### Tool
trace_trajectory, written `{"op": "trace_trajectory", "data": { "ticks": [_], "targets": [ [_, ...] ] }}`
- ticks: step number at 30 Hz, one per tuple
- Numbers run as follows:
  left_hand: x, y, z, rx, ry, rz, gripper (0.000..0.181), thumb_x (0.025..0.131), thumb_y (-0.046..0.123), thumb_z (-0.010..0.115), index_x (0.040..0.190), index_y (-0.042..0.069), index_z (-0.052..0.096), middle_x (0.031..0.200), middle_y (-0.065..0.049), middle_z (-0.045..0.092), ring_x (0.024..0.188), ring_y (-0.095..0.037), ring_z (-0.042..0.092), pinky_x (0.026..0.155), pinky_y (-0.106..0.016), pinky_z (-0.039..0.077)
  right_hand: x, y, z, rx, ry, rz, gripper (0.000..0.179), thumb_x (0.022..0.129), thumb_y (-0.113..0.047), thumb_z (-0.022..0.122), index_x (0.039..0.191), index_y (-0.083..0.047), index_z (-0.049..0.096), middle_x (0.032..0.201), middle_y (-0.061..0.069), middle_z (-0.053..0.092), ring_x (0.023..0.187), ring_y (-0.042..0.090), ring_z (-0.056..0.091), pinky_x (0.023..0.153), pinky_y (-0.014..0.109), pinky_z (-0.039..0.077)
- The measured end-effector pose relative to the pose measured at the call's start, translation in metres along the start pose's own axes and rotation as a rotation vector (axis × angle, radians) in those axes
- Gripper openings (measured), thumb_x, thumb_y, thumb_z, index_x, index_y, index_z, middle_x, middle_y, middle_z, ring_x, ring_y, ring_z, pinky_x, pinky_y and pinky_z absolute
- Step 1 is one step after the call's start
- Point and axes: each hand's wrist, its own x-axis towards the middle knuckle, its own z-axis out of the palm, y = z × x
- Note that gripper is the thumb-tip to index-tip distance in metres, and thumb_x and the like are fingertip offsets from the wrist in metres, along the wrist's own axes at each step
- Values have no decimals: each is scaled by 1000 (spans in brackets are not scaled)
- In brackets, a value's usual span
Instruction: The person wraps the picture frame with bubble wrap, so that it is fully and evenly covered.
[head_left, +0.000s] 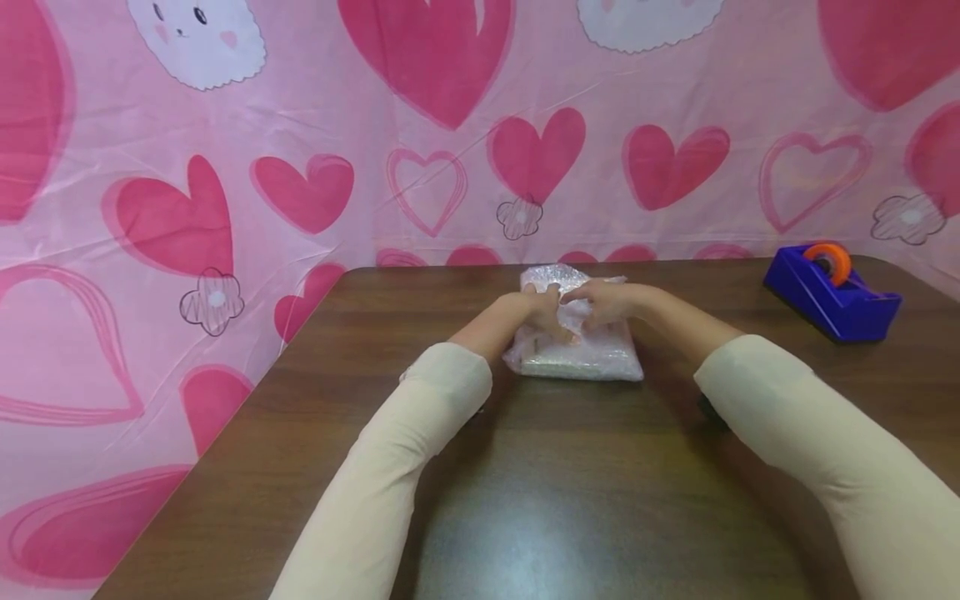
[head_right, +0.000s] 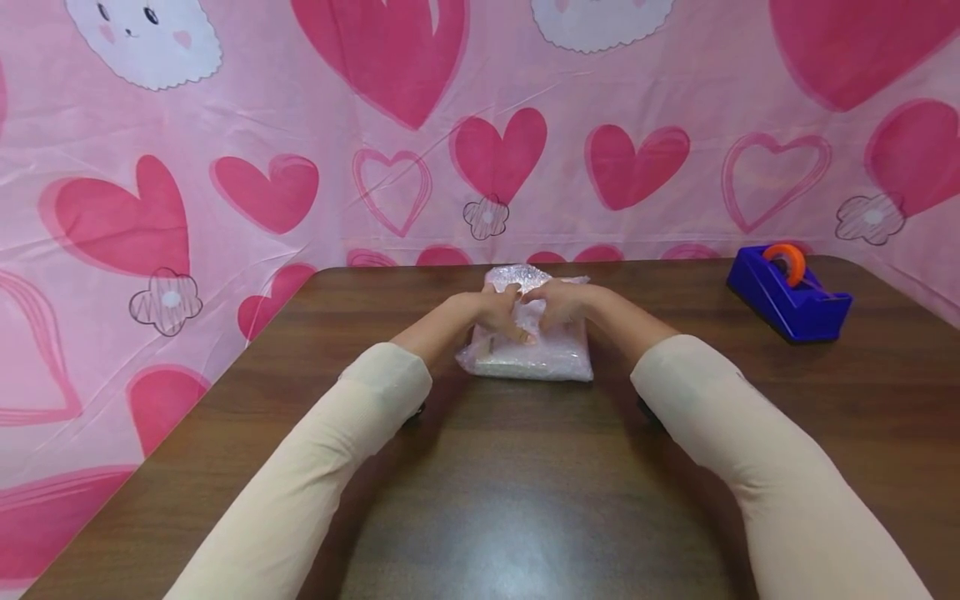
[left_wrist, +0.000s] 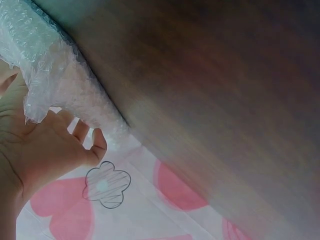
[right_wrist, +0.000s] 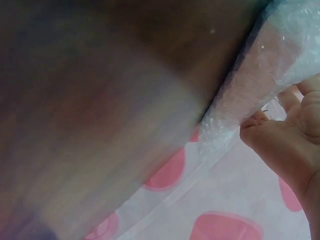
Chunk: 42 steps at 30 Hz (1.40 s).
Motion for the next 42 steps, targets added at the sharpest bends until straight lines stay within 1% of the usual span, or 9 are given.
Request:
{"op": "trace_trajectory", "data": {
  "ticks": [5,12,16,22,25,31,34,36,42],
  "targets": [
    [0,1,-1,-52,-8,-11,105,81,54,67,152,13,1,155,-21,0,142,-29,3,110,-49,23,4,-8,3,-188,-12,111,64,80,-23,60,137,0,44,133,35,40,124,51,35,95,78,10],
    [1,0,1,-105,-12,-10,109,80,52,69,152,16,-4,156,-18,-5,143,-29,-4,112,-50,16,7,-12,9,-219,-22,175,70,81,-26,57,143,-1,36,137,35,33,124,52,33,97,75,15],
    [2,-2,3,-113,3,-8,111,79,50,70,152,15,-5,156,-18,-5,143,-30,-3,112,-51,17,8,-13,8,-233,-45,197,73,81,-28,57,145,-3,32,139,34,30,125,54,30,96,77,10],
    [3,-1,5,-20,47,31,110,81,53,66,151,5,-4,157,-12,-5,143,-31,-3,113,-48,12,9,-15,7,-207,-57,221,76,81,-28,58,147,-4,30,140,33,29,126,52,30,98,75,13],
    [4,-1,5,45,50,48,109,83,56,63,149,0,-4,157,-14,-6,143,-32,-3,114,-45,10,8,-13,8,-177,-48,218,78,80,-26,58,147,-1,26,142,34,26,128,53,26,100,73,13],
    [3,-1,5,57,38,50,108,85,56,60,148,-3,-6,156,-16,-9,142,-32,-5,115,-43,6,3,-7,9,-62,11,121,75,82,-16,59,144,6,24,142,36,28,130,53,24,104,66,19],
    [3,-2,5,22,35,47,108,85,54,61,149,-2,-6,156,-16,-9,142,-32,-6,114,-44,5,1,-4,9,-82,29,41,66,83,-14,59,141,4,34,137,35,38,127,50,33,103,65,24],
    [3,-2,5,16,39,52,108,85,54,62,149,-2,-5,156,-17,-8,142,-33,-6,114,-45,5,1,-4,9,-124,23,29,62,84,-16,58,140,2,39,134,34,41,123,49,37,101,66,26],
    [3,-1,4,56,48,57,109,84,56,62,149,-2,-4,156,-18,-4,142,-34,-3,114,-46,7,8,-12,5,-211,-81,182,75,81,-26,59,148,-12,30,135,31,36,123,48,35,96,74,20]
  ]
}}
